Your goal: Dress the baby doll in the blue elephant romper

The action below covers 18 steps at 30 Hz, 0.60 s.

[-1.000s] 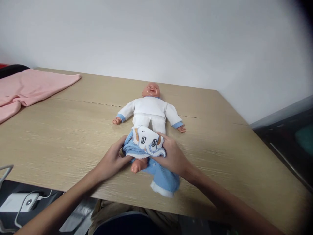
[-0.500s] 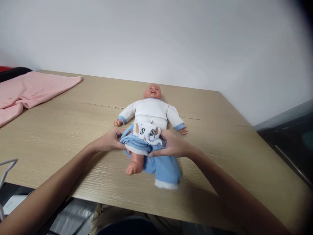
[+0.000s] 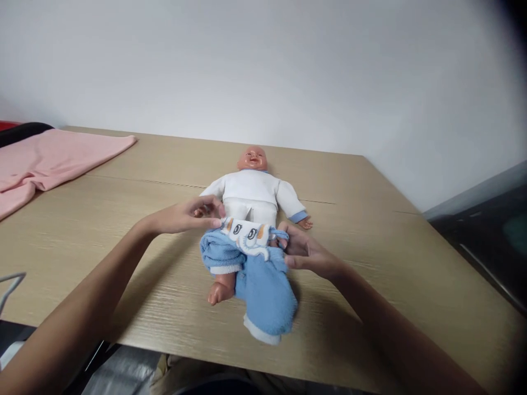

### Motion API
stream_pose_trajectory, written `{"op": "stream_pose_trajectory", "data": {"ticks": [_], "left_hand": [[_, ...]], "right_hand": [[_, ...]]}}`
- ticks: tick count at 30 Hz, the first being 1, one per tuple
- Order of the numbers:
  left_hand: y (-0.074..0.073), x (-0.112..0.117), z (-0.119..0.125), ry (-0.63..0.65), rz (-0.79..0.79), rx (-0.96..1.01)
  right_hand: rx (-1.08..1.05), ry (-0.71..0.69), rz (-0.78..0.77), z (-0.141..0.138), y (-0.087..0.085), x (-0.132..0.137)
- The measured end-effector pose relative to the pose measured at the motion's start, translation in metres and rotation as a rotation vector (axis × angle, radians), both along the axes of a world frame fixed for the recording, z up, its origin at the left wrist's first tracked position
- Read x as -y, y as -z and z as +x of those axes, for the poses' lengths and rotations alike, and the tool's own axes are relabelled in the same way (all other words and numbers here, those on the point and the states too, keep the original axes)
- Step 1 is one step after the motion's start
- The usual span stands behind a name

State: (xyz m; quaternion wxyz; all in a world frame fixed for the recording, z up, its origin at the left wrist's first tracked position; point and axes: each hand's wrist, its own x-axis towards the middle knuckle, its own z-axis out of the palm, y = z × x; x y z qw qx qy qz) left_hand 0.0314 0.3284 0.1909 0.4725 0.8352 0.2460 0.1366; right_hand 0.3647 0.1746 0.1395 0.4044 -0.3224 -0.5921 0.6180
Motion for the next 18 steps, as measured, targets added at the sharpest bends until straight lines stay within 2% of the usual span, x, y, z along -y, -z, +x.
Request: {"op": "stream_pose_trajectory", "data": {"ticks": [3, 5, 8, 10, 13, 15, 18], "left_hand": [[-0.027, -0.003, 0.028, 0.069, 0.134, -0.033], [-0.037, -0.003, 0.050, 0.236, 0.125, -0.084], [-0.038, -0.002, 0.077, 0.511, -0.019, -0.249], [-0.032, -0.003, 0.087, 0.613, -0.106, -0.265], [-0.020, -0.001, 0.090, 0.649, -0.132, -0.071], [-0.013, 0.001, 0.089, 0.608, -0.101, 0.007], [-0.005, 0.005, 0.087, 0.507, -0.116, -0.031]], "right_hand": [[-0.146, 0.041, 0.031, -0.005, 0.003, 0.002], [-0.128, 0.052, 0.035, -0.008, 0.001, 0.005], [-0.046, 0.047, 0.011, -0.009, -0.007, 0.009], [0.031, 0.045, -0.039, -0.007, -0.014, 0.011], [0.138, -0.062, -0.139, -0.002, -0.024, 0.015], [0.204, -0.137, -0.146, 0.001, -0.028, 0.016], [0.198, -0.084, -0.115, 0.002, -0.027, 0.018]]}}
